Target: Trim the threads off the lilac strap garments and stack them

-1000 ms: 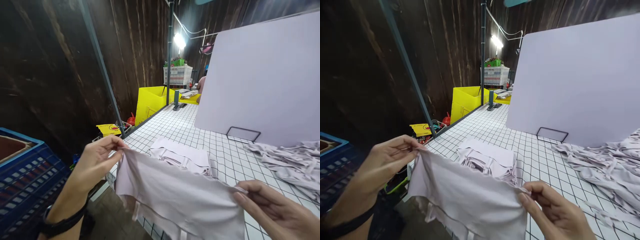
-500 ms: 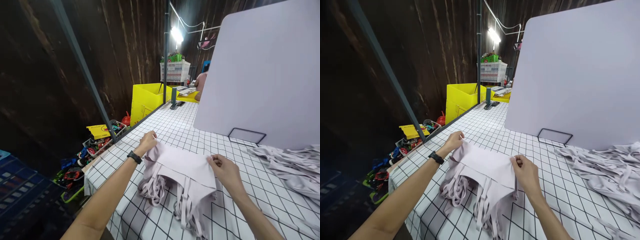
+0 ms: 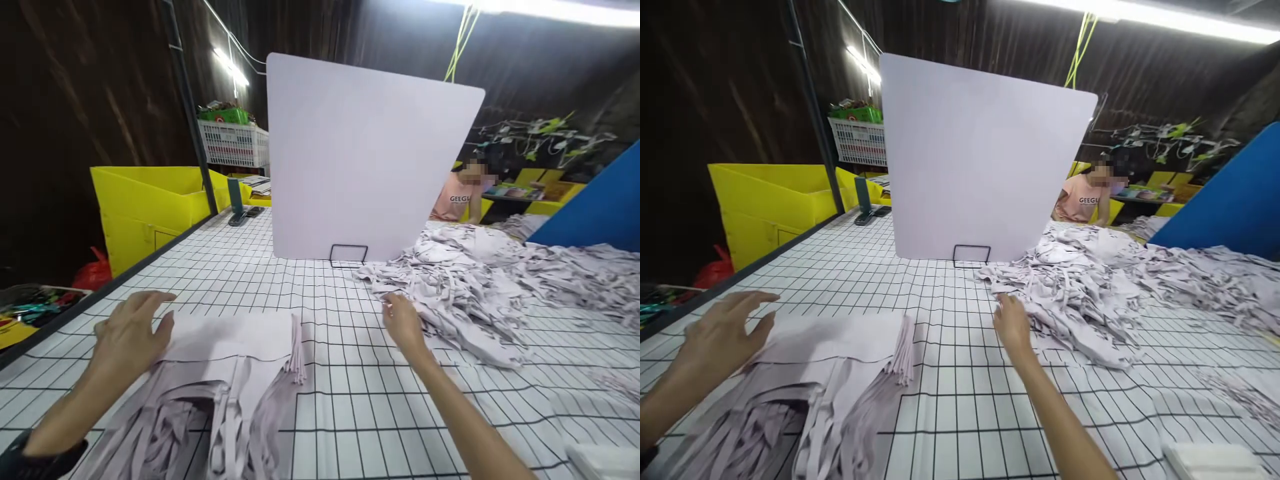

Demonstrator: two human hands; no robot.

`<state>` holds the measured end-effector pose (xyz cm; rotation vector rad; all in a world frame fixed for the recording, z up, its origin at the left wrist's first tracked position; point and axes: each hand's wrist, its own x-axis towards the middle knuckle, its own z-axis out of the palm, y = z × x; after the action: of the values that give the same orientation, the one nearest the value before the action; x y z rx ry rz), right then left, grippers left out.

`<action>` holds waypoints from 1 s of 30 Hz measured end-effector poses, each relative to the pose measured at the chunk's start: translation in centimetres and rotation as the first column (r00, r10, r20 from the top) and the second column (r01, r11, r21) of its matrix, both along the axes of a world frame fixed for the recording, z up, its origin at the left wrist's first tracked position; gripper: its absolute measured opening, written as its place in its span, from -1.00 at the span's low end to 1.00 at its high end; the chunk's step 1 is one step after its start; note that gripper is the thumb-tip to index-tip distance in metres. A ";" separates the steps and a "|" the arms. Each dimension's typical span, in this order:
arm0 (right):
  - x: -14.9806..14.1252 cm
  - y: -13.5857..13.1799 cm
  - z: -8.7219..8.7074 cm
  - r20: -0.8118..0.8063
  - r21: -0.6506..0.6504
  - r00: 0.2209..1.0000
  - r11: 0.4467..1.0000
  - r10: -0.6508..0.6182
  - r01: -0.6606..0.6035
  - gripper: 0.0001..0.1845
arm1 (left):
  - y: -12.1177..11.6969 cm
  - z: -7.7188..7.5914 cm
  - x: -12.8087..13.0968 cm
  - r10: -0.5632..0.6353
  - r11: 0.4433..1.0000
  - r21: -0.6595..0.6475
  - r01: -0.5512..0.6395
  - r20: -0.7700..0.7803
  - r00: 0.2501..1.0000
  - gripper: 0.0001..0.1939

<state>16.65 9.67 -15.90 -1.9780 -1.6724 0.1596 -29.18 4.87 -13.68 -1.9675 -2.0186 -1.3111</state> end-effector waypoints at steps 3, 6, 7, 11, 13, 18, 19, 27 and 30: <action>5.0 0.9 0.7 0.035 -0.007 0.995 0.995 -0.097 0.098 -0.74 | -1.2 1.9 5.2 -0.040 0.998 0.038 0.044 -0.117 0.992 -0.81; 7.3 0.8 1.5 0.002 0.008 0.997 0.997 -0.083 0.083 -0.89 | -2.1 2.6 11.8 -0.258 0.966 -0.046 0.256 -0.058 0.964 -0.73; 7.7 0.4 2.0 -0.023 0.022 0.997 0.997 -0.072 0.072 -0.90 | -2.3 2.6 13.9 -0.334 0.940 -0.081 0.330 -0.035 0.942 -0.73; 8.6 -2.9 5.8 -0.183 0.042 0.983 0.999 -0.001 0.009 -0.75 | -2.0 3.0 21.4 -0.591 0.774 -0.202 0.600 0.109 0.799 -0.75; 8.4 -5.2 8.6 -0.343 0.032 0.933 0.994 0.108 -0.104 -0.60 | -1.8 3.8 24.6 -0.662 0.682 -0.221 0.697 0.220 0.717 -0.75; 6.5 -9.9 13.7 -0.760 0.146 0.542 0.907 0.359 -0.395 -0.59 | -3.1 5.9 30.7 -0.742 0.481 -0.104 0.871 0.480 0.467 -0.64; 6.2 -10.4 14.1 -0.786 0.147 0.506 0.902 0.355 -0.405 -0.61 | -3.6 6.0 31.4 -0.737 0.450 -0.086 0.889 0.527 0.424 -0.70; 5.4 -12.4 12.6 -0.942 -0.011 0.324 0.957 0.087 -0.289 -0.64 | -5.9 4.4 30.6 -0.497 0.589 -0.109 0.801 0.733 0.465 -0.79; 4.5 -13.0 11.3 -0.965 -0.038 0.259 0.960 0.036 -0.276 -0.59 | -6.9 4.4 30.4 -0.527 0.738 -0.051 0.673 0.579 0.622 -0.79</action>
<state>21.11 -3.31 -4.57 -1.2241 -0.9482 1.3904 1.24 -2.06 -9.31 -2.8623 -1.8215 -2.0070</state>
